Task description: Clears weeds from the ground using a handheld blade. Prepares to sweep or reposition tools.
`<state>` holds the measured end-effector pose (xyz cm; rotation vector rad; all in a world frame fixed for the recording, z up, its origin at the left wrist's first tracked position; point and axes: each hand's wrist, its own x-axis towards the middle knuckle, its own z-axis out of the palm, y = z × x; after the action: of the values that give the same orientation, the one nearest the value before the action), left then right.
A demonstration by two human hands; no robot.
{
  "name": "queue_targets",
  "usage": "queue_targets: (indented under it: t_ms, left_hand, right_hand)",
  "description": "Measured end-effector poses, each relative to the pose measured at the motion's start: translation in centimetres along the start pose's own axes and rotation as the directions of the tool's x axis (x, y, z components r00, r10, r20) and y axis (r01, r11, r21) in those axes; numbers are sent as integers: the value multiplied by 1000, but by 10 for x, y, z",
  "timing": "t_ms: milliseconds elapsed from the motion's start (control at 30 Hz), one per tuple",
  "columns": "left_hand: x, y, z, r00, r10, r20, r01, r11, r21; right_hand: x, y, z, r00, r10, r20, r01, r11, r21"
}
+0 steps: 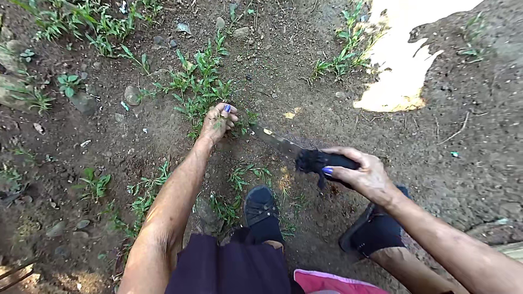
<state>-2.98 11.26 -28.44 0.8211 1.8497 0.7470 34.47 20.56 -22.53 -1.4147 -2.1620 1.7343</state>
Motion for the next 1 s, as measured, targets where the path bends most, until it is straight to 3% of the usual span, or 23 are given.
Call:
queue_targets:
  t_ms: [67,167,267,333,400,467,600,733,800,933,1000]
  left_hand:
    - [-1,-4,-4,999,-37,-9,37,999,-2]
    - [-2,10,-8,994,-97,53,82,968,238]
    - [3,20,3,992,-18,124,-42,881,470]
    - [3,15,6,977,43,209,-153,824,546]
    - [6,4,9,955,184,235,-282,814,508]
    - [3,0,14,952,230,202,-300,833,465]
    - [-6,7,1,997,46,55,-65,908,414]
    - [-7,3,-3,1000,-19,1,18,933,359]
    - [-1,7,-3,1000,-13,-25,20,946,325]
    - [0,6,-19,997,-26,-70,46,953,300]
    - [-9,2,-27,993,-55,-104,82,957,278]
  right_hand:
    - [-6,7,-1,991,134,6,-133,983,123]
    - [18,-2,31,971,239,34,-238,927,291]
    - [58,-22,68,997,67,48,-76,975,210]
    - [63,-30,68,997,-18,77,10,994,106]
    - [58,-27,48,996,-41,84,39,999,20]
    - [39,-15,23,996,0,92,0,1000,-3]
    - [9,5,-3,984,150,97,-160,982,102]
    - [44,-7,51,963,226,150,-261,921,289]
    - [56,-9,63,974,173,149,-209,939,274]
    - [27,-11,46,989,-45,139,56,996,-75]
    - [10,0,29,992,-56,116,66,994,-85]
